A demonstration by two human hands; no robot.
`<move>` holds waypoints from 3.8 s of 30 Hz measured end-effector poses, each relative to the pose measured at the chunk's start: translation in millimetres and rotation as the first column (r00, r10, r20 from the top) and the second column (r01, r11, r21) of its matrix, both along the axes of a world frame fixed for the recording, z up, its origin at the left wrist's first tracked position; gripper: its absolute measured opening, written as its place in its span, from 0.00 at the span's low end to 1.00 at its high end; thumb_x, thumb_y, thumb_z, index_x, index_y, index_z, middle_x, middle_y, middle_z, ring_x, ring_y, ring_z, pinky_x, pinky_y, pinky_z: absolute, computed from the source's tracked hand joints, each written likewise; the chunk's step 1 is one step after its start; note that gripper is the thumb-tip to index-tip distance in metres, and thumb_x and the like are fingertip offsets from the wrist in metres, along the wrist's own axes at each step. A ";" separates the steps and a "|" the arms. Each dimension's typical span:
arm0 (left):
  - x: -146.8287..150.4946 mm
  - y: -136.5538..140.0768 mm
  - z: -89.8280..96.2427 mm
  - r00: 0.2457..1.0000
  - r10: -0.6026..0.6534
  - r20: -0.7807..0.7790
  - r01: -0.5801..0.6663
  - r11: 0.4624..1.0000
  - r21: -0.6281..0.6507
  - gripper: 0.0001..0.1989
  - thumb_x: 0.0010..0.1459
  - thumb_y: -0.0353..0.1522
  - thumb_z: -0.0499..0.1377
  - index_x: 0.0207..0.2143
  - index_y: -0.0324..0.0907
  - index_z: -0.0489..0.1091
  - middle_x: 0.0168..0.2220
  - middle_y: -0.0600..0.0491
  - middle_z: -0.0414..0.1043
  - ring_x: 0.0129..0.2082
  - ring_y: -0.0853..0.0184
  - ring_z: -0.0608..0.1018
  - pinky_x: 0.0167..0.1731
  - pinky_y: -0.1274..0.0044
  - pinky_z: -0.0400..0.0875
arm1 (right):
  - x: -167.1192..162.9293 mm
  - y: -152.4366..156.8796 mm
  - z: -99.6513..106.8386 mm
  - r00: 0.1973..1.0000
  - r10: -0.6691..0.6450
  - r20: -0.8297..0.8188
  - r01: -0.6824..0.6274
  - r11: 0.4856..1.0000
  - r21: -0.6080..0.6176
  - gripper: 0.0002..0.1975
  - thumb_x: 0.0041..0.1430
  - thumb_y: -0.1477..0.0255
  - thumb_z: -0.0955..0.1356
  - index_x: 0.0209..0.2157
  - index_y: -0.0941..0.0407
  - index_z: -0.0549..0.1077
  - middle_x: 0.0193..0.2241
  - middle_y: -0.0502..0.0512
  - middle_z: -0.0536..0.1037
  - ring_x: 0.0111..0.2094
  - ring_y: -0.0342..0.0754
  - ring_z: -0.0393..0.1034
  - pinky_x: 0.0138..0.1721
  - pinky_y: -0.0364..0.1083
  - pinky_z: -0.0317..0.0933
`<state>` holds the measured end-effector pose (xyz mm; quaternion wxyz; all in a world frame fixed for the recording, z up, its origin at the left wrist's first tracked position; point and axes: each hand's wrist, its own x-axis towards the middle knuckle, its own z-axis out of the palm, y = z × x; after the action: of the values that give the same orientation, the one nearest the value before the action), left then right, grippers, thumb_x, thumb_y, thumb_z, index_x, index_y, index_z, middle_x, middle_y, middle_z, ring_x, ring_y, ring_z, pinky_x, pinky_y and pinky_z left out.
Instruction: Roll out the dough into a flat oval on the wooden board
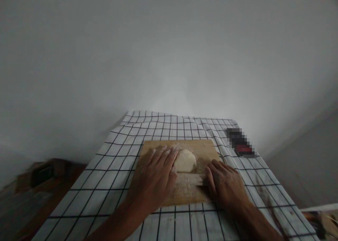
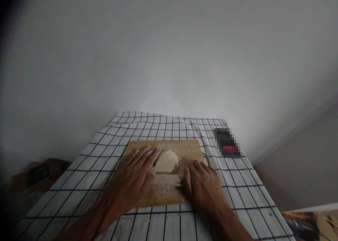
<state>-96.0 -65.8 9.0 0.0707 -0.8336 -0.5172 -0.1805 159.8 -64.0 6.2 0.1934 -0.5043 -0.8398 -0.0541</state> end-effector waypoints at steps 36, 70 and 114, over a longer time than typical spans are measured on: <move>-1.5 3.1 -21.6 0.999 0.046 -0.021 -0.044 0.995 0.095 0.34 0.70 0.39 0.49 0.72 0.37 0.44 0.70 0.44 0.55 0.69 0.55 0.61 0.69 0.56 0.54 | 12.7 50.2 6.4 0.989 0.144 0.032 -0.140 0.985 -0.098 0.18 0.73 0.70 0.55 0.33 0.55 0.72 0.35 0.56 0.75 0.38 0.51 0.68 0.44 0.50 0.61; 15.4 -2.1 -9.0 0.998 0.045 -0.038 -0.035 0.974 0.222 0.34 0.68 0.37 0.51 0.72 0.38 0.45 0.71 0.46 0.54 0.70 0.54 0.60 0.67 0.58 0.57 | 19.5 65.9 -0.6 0.990 0.140 -0.014 -0.140 0.989 -0.050 0.12 0.72 0.71 0.57 0.38 0.56 0.69 0.37 0.56 0.72 0.40 0.50 0.64 0.45 0.51 0.59; 5.4 -14.4 -11.8 0.996 0.010 -0.091 0.009 0.977 0.212 0.32 0.69 0.42 0.51 0.70 0.37 0.52 0.69 0.42 0.58 0.68 0.50 0.63 0.66 0.53 0.57 | 8.1 30.6 4.5 1.000 -0.017 0.024 0.016 0.999 0.037 0.23 0.74 0.66 0.58 0.66 0.53 0.64 0.68 0.56 0.62 0.71 0.57 0.47 0.69 0.68 0.42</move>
<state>-90.6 -80.2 -2.8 0.1832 -0.8286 -0.4913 -0.1963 168.0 -33.3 10.7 0.1917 -0.5068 -0.8369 -0.0771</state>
